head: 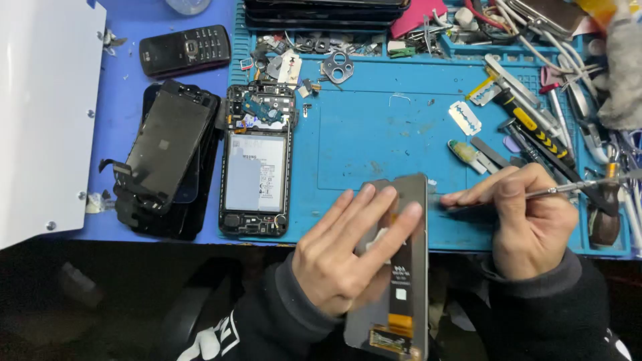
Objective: The person holds a replacement phone display panel on a blue work mat and uses a small blade to scrape and peel old adhesive residue from its metal back along the edges, working around the panel's perimeter, then sets the panel down on the mat.
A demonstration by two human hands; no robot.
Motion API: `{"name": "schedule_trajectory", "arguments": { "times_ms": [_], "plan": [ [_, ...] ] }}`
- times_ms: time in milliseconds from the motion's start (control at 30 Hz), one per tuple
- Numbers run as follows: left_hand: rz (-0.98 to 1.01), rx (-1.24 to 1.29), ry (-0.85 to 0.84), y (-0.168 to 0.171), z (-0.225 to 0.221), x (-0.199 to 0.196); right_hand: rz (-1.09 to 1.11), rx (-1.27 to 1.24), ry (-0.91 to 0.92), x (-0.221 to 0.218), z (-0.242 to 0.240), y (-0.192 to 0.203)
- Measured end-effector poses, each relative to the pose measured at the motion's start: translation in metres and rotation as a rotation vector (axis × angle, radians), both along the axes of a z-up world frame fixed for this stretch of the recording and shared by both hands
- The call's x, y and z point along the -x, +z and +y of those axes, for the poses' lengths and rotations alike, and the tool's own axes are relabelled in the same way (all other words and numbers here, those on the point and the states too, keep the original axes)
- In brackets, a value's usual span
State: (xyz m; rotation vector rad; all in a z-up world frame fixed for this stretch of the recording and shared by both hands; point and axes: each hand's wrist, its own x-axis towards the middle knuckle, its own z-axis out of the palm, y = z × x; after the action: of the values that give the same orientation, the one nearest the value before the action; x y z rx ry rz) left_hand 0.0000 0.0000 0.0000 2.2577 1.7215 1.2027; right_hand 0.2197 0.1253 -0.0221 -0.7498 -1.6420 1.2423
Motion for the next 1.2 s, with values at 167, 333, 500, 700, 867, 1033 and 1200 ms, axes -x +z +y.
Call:
{"name": "schedule_trajectory", "arguments": {
  "times_ms": [167, 333, 500, 700, 867, 1033, 1200],
  "plan": [
    [-0.942, 0.329, -0.021, 0.033, -0.003, -0.002, -0.068, 0.091, -0.052, 0.000, -0.005, 0.008],
    [-1.808, 0.509, -0.174, 0.024, 0.002, -0.008, -0.209, 0.226, -0.085, 0.004, -0.005, 0.023],
    [-1.715, 0.461, -0.254, 0.019, 0.000, -0.016, -0.275, 0.223, -0.012, 0.006, -0.009, 0.041],
    [-1.600, 0.466, -0.231, 0.019, 0.004, -0.019, -0.267, 0.067, 0.036, 0.007, -0.008, 0.045],
    [-1.616, 0.460, -0.229, 0.016, 0.005, -0.021, -0.269, 0.093, 0.029, 0.005, -0.006, 0.040],
    [-1.619, 0.435, -0.207, 0.012, 0.007, -0.022, -0.235, 0.123, 0.019, 0.006, -0.003, 0.031],
    [-1.342, 0.389, -0.064, 0.013, 0.003, -0.022, -0.249, 0.094, 0.012, 0.011, -0.003, 0.033]
  ]
}}
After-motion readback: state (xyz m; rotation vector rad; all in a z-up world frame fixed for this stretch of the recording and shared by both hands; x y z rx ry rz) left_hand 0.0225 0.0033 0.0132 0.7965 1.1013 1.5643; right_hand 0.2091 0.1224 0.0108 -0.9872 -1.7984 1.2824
